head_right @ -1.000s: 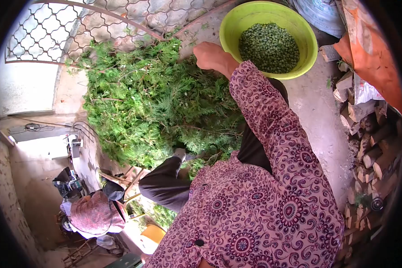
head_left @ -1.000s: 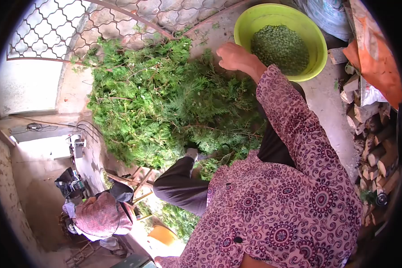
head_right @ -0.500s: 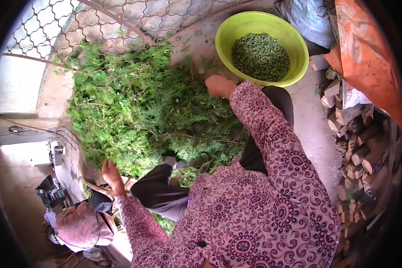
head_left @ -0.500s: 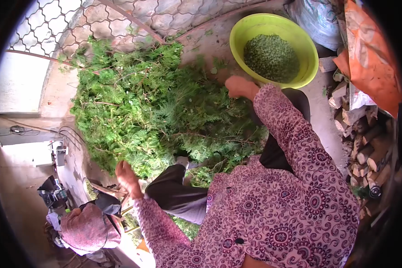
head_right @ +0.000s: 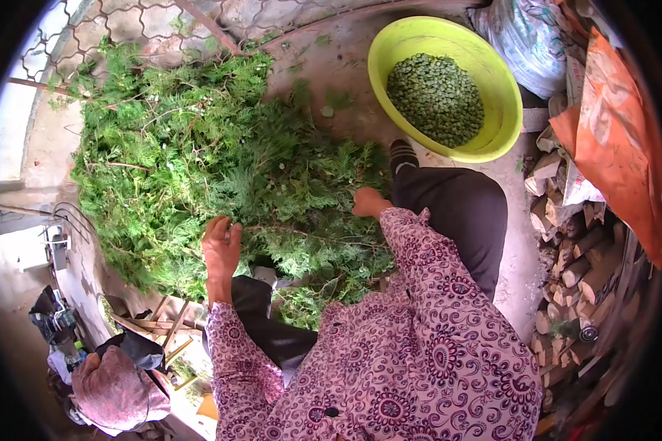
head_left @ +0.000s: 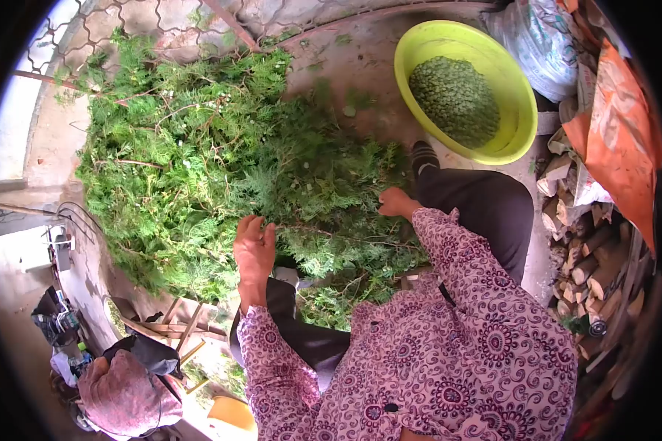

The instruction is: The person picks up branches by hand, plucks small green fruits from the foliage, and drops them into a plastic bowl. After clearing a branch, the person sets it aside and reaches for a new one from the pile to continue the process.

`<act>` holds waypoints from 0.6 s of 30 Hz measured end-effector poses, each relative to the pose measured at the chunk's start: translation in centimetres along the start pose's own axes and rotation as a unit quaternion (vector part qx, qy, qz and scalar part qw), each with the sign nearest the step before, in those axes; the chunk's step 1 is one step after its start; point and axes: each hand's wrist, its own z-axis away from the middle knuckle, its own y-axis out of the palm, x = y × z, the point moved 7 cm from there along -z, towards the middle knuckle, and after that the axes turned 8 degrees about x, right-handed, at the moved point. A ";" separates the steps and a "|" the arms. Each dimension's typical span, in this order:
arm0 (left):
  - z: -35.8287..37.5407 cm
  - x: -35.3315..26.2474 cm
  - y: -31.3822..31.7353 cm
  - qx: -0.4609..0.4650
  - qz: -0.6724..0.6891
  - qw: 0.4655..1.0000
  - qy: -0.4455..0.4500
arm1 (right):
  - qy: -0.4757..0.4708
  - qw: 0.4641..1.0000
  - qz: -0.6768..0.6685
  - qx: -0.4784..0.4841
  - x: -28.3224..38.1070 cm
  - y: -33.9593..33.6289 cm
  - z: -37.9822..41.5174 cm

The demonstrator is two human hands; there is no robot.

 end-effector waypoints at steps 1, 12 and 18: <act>-0.2 -0.6 -0.2 0.007 0.015 1.000 0.004 | -0.014 0.998 -0.040 -0.051 -0.8 0.6 -1.3; -1.0 -2.4 -0.3 0.033 0.069 0.997 0.006 | -0.015 0.999 -0.021 -0.024 -0.9 -0.1 -1.4; 0.1 -3.1 -0.9 0.018 0.061 0.998 0.019 | -0.068 0.989 -0.079 -0.101 0.7 -2.9 1.8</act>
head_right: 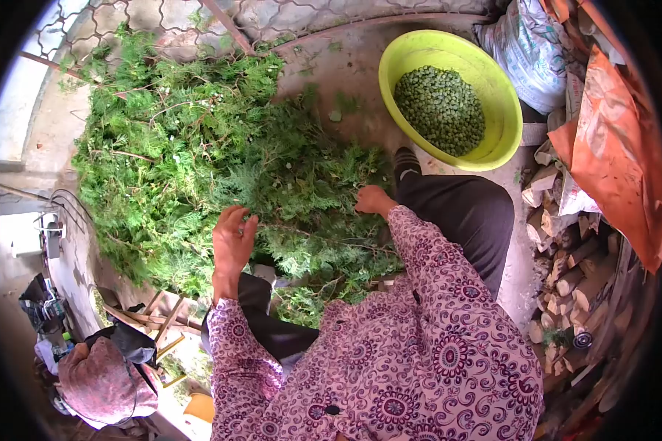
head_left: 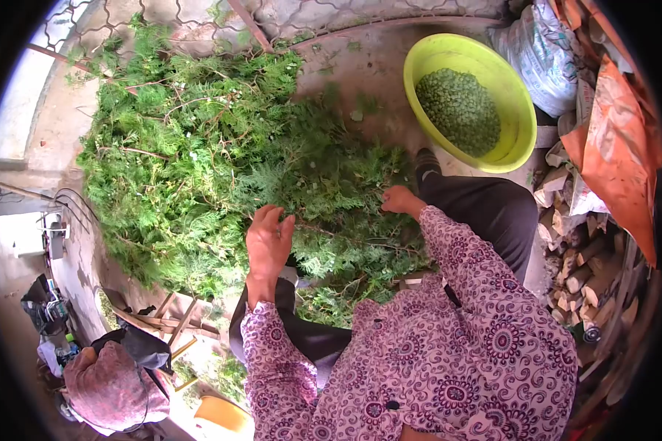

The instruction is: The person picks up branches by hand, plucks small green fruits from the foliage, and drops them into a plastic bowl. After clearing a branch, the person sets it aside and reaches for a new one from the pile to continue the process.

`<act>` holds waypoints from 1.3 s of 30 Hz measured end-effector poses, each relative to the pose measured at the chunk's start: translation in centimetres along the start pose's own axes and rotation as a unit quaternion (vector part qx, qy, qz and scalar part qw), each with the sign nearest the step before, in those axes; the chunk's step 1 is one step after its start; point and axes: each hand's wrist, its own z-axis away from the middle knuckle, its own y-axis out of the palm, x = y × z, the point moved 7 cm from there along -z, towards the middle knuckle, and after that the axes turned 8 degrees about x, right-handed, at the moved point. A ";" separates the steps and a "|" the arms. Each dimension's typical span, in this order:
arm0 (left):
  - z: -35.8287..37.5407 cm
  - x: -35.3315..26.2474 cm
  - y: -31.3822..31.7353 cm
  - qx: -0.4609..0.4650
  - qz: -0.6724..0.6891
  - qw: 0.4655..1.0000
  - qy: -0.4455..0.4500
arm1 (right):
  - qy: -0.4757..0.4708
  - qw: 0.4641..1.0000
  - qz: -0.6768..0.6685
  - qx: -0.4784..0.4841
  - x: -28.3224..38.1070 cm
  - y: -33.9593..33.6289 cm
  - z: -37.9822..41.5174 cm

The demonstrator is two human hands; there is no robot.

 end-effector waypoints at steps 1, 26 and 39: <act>0.3 0.1 -0.1 0.001 -0.007 1.000 -0.002 | 0.040 0.998 0.028 0.032 0.0 0.2 -0.1; 1.3 -0.6 -3.1 -0.001 -0.061 0.998 0.013 | -0.028 0.996 -0.044 -0.065 10.1 1.6 -5.0; 1.1 -1.5 -3.0 -0.016 -0.089 0.995 0.051 | -0.017 0.998 0.000 -0.053 6.6 3.2 5.1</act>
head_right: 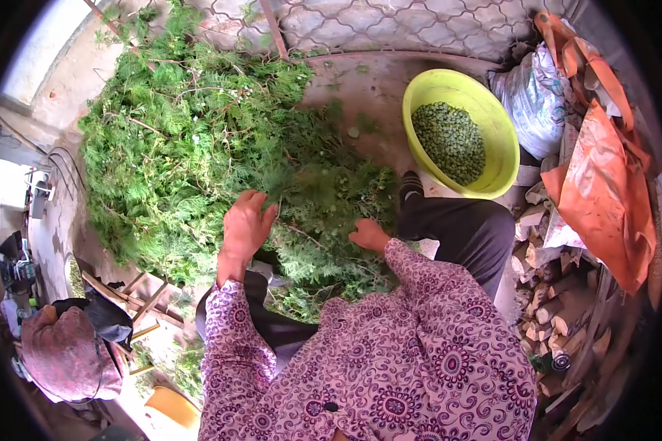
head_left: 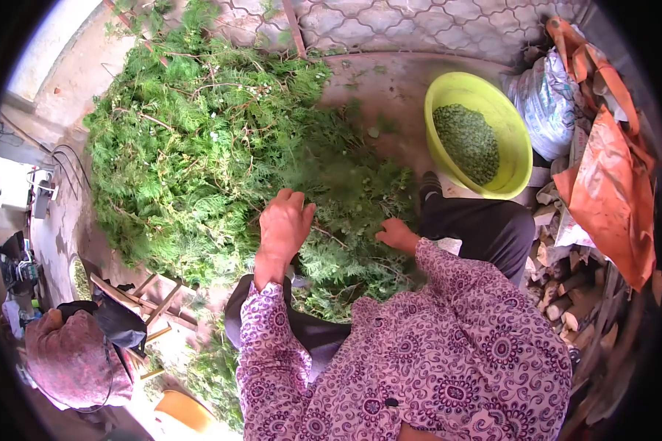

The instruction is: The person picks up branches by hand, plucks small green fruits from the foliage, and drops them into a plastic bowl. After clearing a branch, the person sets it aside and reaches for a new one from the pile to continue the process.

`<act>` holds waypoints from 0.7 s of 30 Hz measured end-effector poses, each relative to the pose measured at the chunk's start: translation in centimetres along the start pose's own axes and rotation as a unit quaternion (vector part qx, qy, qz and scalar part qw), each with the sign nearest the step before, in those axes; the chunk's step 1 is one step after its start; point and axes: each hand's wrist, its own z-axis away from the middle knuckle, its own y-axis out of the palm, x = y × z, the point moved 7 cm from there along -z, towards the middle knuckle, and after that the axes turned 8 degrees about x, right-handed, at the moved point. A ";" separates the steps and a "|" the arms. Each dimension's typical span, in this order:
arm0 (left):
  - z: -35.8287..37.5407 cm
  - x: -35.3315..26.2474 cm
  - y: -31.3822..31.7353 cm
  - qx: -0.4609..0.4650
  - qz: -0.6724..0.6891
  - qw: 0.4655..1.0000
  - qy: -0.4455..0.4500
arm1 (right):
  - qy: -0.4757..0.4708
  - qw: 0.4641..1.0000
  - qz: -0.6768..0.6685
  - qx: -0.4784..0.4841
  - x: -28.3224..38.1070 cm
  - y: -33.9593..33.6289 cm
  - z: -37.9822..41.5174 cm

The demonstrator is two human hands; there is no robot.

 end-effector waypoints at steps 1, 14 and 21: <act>0.0 0.0 0.0 -0.004 0.002 1.000 -0.002 | 0.000 1.000 0.004 0.000 -0.1 -0.7 0.1; -0.4 0.1 3.6 0.160 -0.010 0.986 -0.038 | -0.137 0.984 -0.114 -0.031 10.4 -15.1 7.5; 0.5 -1.9 5.4 0.314 0.348 0.882 -0.044 | -0.260 0.950 -0.173 -0.020 19.0 -17.8 12.2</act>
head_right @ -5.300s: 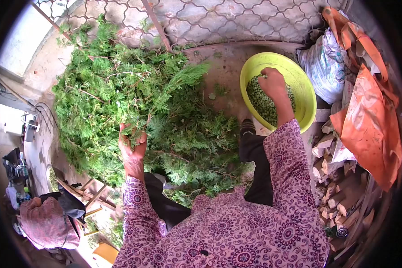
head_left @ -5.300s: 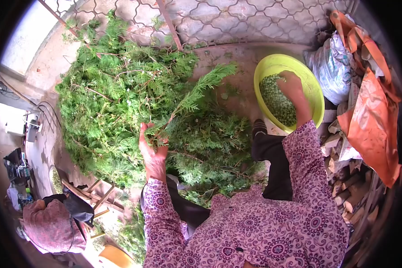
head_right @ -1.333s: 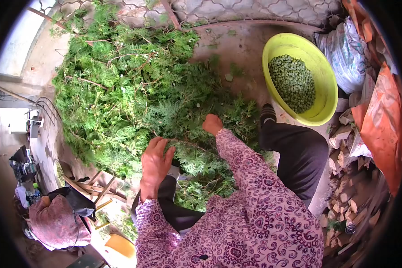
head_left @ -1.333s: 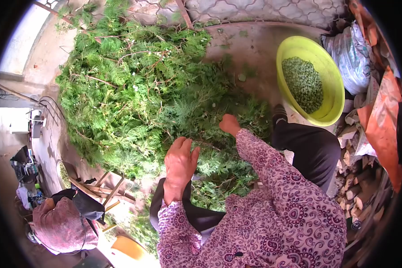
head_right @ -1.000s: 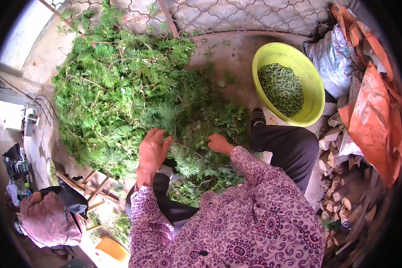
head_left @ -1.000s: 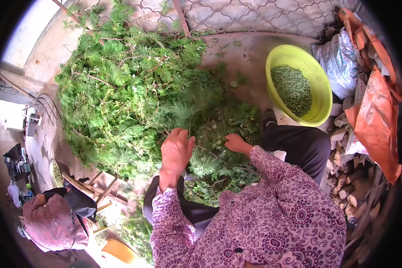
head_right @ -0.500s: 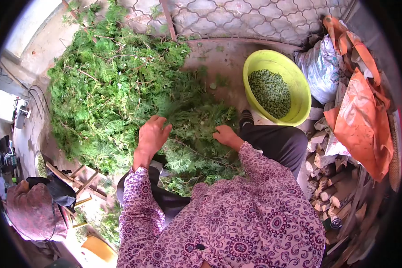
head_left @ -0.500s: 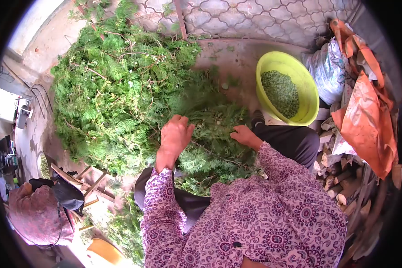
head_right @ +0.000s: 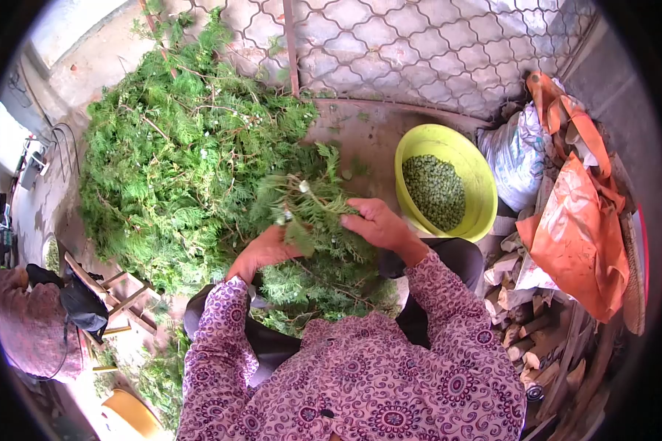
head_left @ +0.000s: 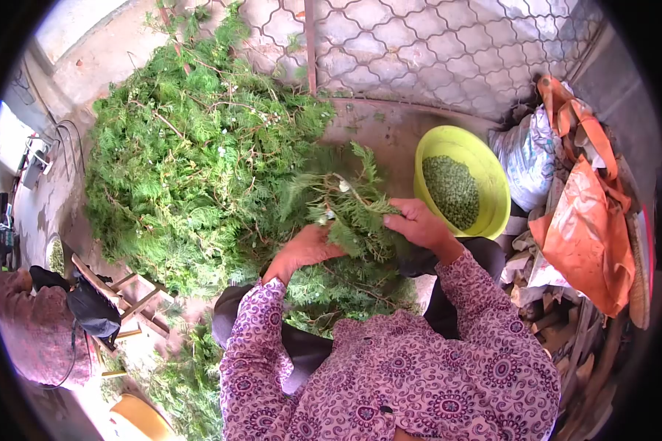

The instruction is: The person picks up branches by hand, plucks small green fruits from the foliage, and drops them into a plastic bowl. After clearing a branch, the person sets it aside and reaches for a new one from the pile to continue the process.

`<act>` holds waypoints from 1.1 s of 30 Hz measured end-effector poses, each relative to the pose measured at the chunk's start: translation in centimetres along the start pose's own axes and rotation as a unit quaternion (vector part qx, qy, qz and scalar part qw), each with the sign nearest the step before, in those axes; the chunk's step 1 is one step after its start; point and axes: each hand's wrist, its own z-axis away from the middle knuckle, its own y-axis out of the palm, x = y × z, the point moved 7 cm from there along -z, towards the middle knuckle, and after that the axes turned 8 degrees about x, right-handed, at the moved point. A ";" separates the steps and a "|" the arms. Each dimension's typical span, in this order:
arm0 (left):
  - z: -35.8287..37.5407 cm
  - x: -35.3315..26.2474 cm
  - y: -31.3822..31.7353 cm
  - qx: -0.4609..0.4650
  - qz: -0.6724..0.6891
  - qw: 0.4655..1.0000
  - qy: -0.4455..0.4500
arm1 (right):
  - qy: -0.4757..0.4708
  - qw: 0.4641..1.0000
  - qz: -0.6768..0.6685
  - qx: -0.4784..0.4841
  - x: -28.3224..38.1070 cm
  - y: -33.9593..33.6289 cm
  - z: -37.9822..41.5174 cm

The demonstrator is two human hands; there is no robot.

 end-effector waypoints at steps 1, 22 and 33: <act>0.0 -0.8 0.3 0.010 0.119 0.989 0.087 | -0.018 1.000 -0.007 0.011 1.5 0.6 -0.1; -1.6 0.1 -3.1 -0.205 0.554 0.784 0.190 | -0.055 0.995 0.061 -0.048 -0.8 -2.0 -7.1; -5.3 -1.2 -0.6 -0.100 0.403 0.896 0.159 | -0.167 0.951 0.233 -0.114 1.4 -1.0 -6.5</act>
